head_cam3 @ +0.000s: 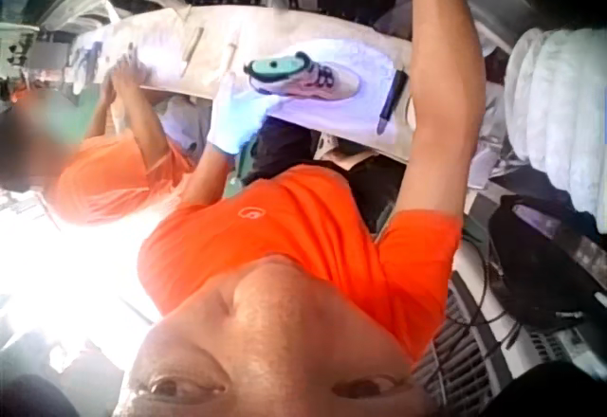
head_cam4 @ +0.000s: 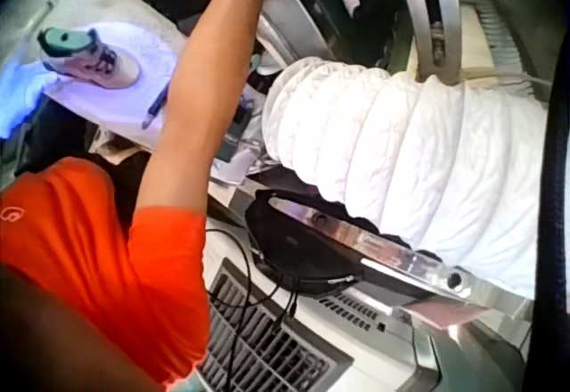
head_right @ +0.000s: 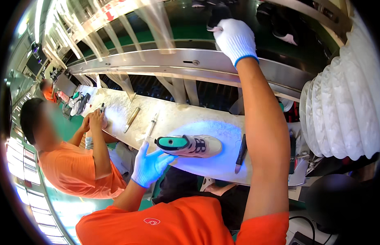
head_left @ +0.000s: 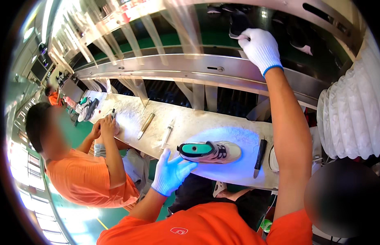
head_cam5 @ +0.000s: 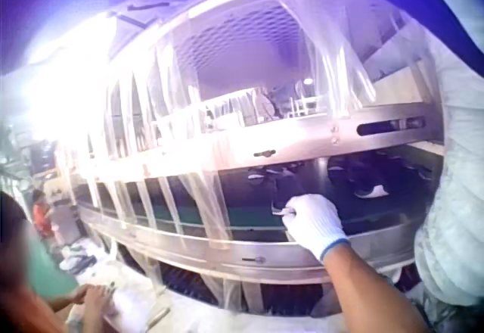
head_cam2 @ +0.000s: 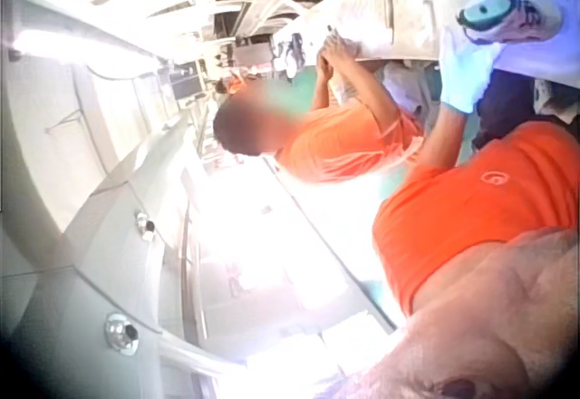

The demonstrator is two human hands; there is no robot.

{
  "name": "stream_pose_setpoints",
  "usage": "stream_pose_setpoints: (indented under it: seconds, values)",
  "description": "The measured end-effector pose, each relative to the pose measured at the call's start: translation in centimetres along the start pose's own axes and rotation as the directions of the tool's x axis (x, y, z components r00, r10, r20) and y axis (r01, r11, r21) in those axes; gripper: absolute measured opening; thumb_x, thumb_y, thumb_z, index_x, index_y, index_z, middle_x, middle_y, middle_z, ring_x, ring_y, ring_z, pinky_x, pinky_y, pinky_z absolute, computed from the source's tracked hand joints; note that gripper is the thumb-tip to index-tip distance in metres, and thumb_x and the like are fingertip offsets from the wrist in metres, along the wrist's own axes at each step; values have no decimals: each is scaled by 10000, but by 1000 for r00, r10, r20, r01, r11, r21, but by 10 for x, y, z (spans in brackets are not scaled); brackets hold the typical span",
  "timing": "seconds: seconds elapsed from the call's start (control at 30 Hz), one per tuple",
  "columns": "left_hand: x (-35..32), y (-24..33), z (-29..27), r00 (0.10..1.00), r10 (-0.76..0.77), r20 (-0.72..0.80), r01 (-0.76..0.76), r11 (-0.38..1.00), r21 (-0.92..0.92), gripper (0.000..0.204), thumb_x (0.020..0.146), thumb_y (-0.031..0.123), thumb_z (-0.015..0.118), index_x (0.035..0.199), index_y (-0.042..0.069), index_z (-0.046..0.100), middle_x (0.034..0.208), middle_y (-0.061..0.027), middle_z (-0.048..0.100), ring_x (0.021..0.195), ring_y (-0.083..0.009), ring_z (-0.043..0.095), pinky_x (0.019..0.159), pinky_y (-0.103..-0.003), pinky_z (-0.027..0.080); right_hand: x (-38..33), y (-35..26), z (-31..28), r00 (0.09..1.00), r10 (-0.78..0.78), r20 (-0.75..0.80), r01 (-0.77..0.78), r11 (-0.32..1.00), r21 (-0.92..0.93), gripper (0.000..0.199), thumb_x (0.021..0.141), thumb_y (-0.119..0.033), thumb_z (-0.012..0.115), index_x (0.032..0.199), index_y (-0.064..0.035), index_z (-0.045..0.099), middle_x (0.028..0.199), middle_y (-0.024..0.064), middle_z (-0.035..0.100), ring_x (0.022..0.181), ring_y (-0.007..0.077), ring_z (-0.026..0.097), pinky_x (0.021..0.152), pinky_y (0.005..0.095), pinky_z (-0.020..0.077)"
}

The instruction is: The person assembles a sneaker by hand, using a syringe to inject adhesive into the sole and a scraper to smooth the surface. They repeatedly pick up and place the shoe on a conveyor belt while working at a factory workstation.

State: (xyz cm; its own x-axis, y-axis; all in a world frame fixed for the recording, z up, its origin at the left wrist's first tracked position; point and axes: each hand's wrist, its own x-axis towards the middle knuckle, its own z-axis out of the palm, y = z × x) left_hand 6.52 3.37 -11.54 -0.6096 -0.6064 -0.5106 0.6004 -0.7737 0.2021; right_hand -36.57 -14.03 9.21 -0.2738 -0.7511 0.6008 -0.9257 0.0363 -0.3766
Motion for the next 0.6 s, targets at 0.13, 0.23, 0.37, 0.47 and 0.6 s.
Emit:
stream_pose_setpoints:
  seconds: [0.13,0.23,0.37,0.47,0.6]
  values:
    - [-62,-70,32,800,591,102,-455,487,746,825,1070,349,733,1737,55,347,1641,-254,545,1345,-396,701,1025,-436,631,0,0,4,1000,-2,6,1,998,65,216,929,-289,757,1042,-141,866,1022,182,811,1002,423,767,908,486,612]
    - [-34,-78,43,486,96,868,-702,-548,454,772,988,336,819,1625,26,515,1588,-265,583,1342,-442,693,1088,-535,592,-1,22,0,999,-36,-18,36,999,21,345,921,-306,742,1210,-141,831,1156,210,800,1096,446,751,993,526,604]
    - [82,-82,70,429,-49,902,-366,-923,124,780,856,553,833,1408,20,696,1366,-289,692,1177,-494,711,992,-624,563,11,11,9,992,-118,-39,120,991,64,535,877,-292,763,1370,-87,767,1289,233,775,1207,448,724,1073,516,581]
    - [135,-84,77,893,-116,435,-240,-940,241,735,852,702,731,1176,48,810,1246,-273,730,1100,-443,728,883,-639,558,8,5,-1,991,-130,-12,131,986,103,544,874,-293,791,1370,-72,772,1321,254,761,1239,448,720,1099,495,573]
    - [109,-103,41,758,-226,612,-322,-945,50,844,718,774,847,1115,34,752,1026,-160,690,953,-338,672,827,-485,489,1,-1,-6,994,-110,26,108,992,58,483,883,-298,797,1311,-75,800,1248,239,789,1171,433,752,1050,490,591]
